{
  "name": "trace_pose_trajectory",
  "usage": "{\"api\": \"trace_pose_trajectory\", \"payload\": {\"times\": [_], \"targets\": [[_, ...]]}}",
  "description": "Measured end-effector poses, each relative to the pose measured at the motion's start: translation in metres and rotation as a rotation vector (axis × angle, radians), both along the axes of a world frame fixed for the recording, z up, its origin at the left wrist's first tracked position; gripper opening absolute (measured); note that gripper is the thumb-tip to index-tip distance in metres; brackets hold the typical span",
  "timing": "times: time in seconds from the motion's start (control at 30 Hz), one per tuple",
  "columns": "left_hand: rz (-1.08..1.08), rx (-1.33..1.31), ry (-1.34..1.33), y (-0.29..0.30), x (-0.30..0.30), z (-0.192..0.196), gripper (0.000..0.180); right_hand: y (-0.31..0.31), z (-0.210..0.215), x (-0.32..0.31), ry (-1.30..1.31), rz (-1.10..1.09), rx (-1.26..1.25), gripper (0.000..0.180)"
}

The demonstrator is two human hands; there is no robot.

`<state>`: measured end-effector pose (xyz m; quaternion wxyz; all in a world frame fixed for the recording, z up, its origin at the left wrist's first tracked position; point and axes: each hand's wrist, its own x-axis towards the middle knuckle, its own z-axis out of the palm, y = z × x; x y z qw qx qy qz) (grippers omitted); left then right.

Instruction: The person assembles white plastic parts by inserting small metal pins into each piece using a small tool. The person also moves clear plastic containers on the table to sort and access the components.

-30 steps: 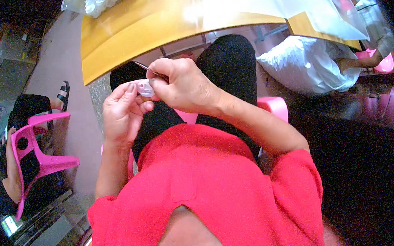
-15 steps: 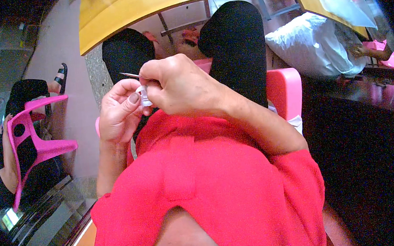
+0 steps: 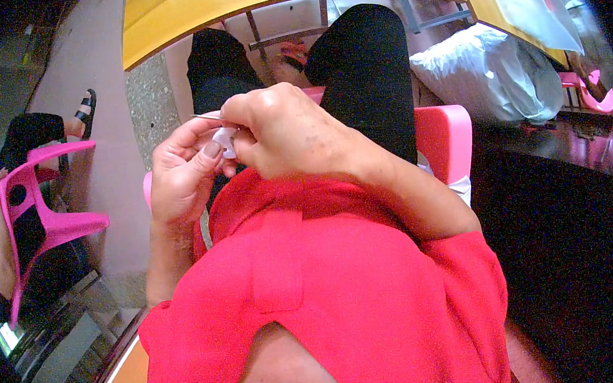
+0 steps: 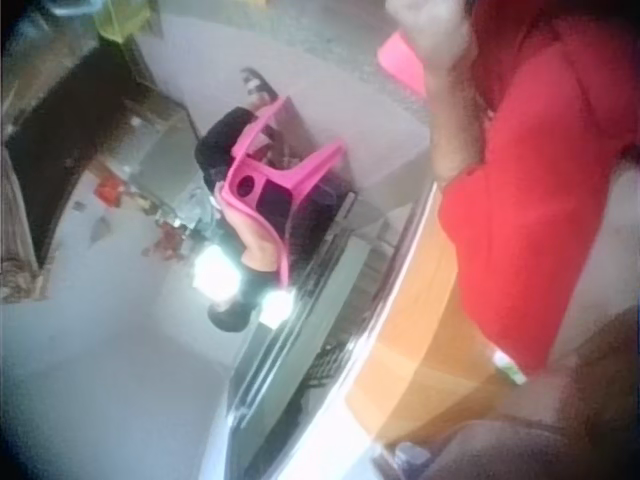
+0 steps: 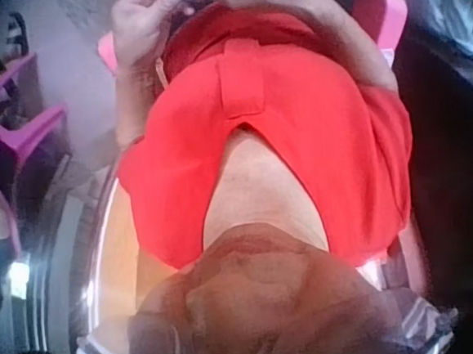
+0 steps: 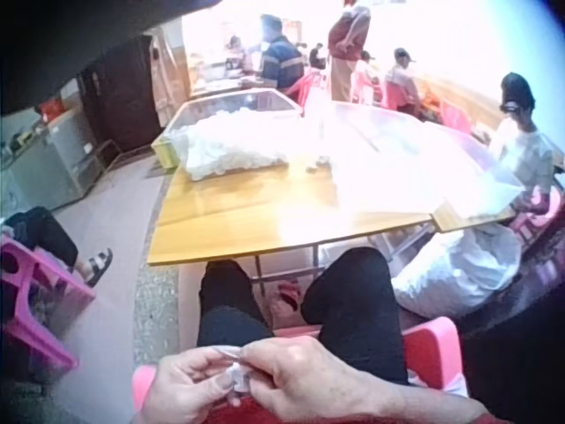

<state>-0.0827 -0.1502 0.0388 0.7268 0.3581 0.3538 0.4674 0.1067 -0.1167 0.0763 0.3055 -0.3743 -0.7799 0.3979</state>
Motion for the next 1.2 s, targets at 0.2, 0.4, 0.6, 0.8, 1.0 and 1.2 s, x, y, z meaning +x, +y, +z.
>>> {"api": "trace_pose_trajectory", "payload": {"times": [0.2,0.4,0.6,0.8,1.0,1.2], "targets": [[0.064,-0.029,-0.193,-0.012,-0.011,0.005,0.039,-0.008,0.001,-0.001,-0.070,-0.049,0.133,0.020],[0.198,0.077,-0.185,-0.029,-0.023,0.007,0.035,-0.032,-0.006,0.004,0.010,0.084,0.168,0.028],[0.237,0.187,-0.157,-0.037,-0.019,0.003,0.034,-0.038,-0.005,-0.004,-0.067,0.112,0.182,0.035],[0.270,0.169,-0.110,-0.038,-0.015,0.003,0.034,-0.036,-0.006,-0.006,-0.066,0.135,0.180,0.038],[0.289,0.136,-0.053,-0.038,-0.015,0.001,0.032,-0.033,-0.011,-0.009,-0.129,0.133,0.184,0.036],[0.303,0.121,-0.060,-0.037,-0.015,-0.003,0.032,-0.032,-0.018,-0.014,-0.065,0.122,0.145,0.035]]}}
